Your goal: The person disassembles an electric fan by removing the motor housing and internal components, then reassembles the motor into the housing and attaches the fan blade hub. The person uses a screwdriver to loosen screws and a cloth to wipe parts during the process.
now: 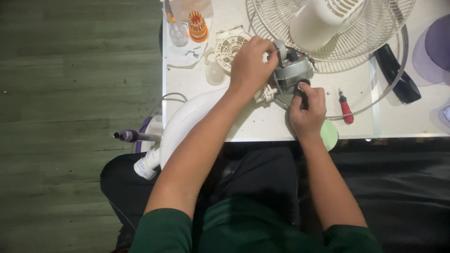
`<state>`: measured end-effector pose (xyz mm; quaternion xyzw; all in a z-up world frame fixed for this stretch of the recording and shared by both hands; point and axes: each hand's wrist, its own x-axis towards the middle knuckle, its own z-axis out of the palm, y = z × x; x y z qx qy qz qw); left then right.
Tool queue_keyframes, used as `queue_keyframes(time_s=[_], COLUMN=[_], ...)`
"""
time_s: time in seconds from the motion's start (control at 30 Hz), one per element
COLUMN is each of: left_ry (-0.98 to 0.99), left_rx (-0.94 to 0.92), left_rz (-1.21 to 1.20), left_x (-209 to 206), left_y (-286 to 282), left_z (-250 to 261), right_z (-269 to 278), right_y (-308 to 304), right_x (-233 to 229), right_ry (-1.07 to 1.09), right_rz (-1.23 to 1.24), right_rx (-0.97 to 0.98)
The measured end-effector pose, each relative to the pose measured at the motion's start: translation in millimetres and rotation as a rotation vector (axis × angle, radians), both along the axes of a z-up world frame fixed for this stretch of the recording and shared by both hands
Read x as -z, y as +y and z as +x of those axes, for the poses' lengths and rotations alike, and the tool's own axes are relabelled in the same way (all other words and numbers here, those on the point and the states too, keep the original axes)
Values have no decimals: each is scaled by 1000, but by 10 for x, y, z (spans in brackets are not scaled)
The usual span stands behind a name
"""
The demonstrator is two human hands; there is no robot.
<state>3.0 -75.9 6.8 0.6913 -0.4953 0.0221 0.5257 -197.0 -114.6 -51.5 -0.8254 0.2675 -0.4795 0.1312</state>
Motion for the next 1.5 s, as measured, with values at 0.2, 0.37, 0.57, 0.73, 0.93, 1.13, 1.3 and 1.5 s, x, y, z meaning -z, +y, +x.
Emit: queue_keyframes(time_s=[0.2,0.37,0.57,0.73,0.93,1.13,1.3,1.5], left_ry=[224,-5,-70,-250,-554,-323,-308,-132], left_rx=[-69,-185,-31,-203,-416,-20,71,26], left_rz=[-7,79,84,422,516,364,320,328], left_x=[9,-58,-148,-154,-292,-381,-327,-189], left_y=[85,230,314,469,1097,1025,649,226], left_z=[107,202,225,500,1209,761,241,126], right_z=[5,7,6,7,4,-8,-1,-3], right_y=[6,18,29,21,17,27,29,26], right_x=[-15,-30,-44,-39,-44,-61,-35,-36], right_ry=[-13,-41,-48,-49,-57,-41,-58,-68], right_rz=[28,33,22,26,31,28,45,16], right_rx=[5,-11,-8,-4,-19,-9,-14,-23])
